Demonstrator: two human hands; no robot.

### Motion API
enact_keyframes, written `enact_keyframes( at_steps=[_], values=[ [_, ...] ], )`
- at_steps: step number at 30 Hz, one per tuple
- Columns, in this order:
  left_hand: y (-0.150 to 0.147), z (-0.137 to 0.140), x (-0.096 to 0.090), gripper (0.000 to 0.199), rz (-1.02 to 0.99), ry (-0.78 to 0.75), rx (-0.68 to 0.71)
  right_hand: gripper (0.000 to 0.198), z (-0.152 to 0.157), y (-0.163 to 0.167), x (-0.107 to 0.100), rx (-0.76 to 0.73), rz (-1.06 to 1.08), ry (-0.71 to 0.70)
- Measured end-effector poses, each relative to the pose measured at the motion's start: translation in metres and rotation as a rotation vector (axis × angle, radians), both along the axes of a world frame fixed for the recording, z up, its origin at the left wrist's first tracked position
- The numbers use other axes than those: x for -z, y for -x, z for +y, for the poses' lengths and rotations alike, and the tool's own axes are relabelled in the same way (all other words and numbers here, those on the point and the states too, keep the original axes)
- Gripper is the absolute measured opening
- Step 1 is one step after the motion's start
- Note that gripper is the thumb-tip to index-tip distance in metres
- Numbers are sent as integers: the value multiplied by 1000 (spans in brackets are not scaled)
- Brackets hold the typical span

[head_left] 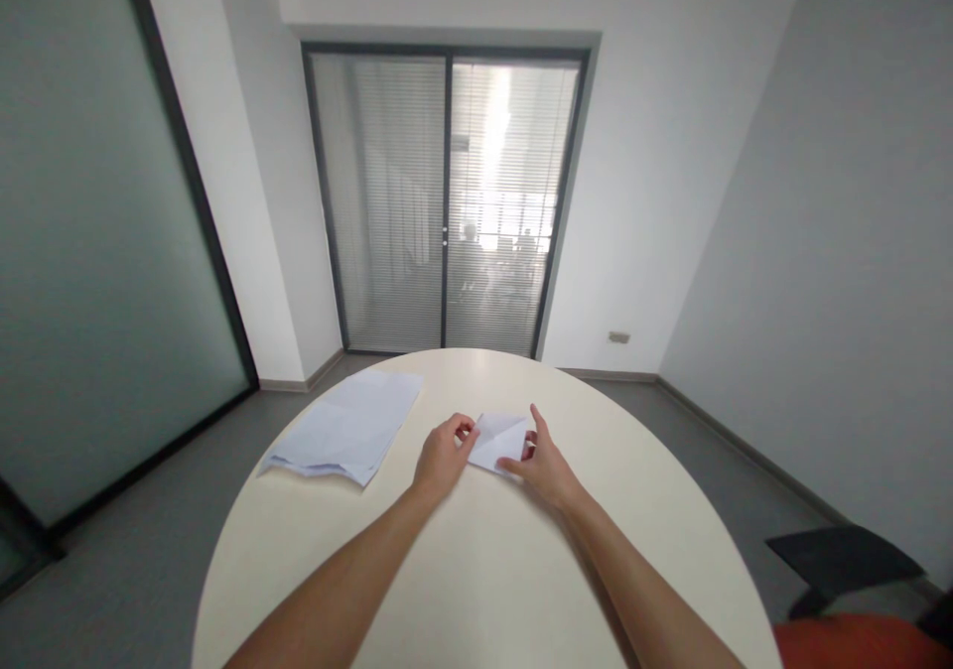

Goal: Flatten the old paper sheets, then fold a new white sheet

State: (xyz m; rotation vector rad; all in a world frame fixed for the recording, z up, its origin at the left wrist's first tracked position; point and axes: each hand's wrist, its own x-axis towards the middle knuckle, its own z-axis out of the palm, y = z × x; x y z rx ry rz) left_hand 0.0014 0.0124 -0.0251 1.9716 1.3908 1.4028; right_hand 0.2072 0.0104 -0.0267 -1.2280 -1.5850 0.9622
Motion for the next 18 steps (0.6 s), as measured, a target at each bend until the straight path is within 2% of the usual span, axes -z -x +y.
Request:
enact_keyframes(
  at_steps=[2,5,8,10,12,14,18],
  values=[
    [0,1,1,8,-27,-1,-2,121,-2,1,-1,-29,-21,-12],
    [1,0,2,11,-58,2,-2,103,-4,0,-5,-10,-122,-73],
    [0,-1,2,25,-38,-23,-11,68,-5,-4,-10,47,-260,-151],
    [0,-2,1,26,6,-83,-39,39,-4,-6,-14,59,-353,-195],
    [0,-4,-2,23,43,-150,-61,21,-4,-8,-17,63,-431,-240],
    [0,-6,-4,20,75,-192,-54,17,-4,-10,-19,73,-486,-276],
    [3,-9,-7,15,197,-213,-28,27,-4,-16,-20,79,-601,-327]
  ],
)
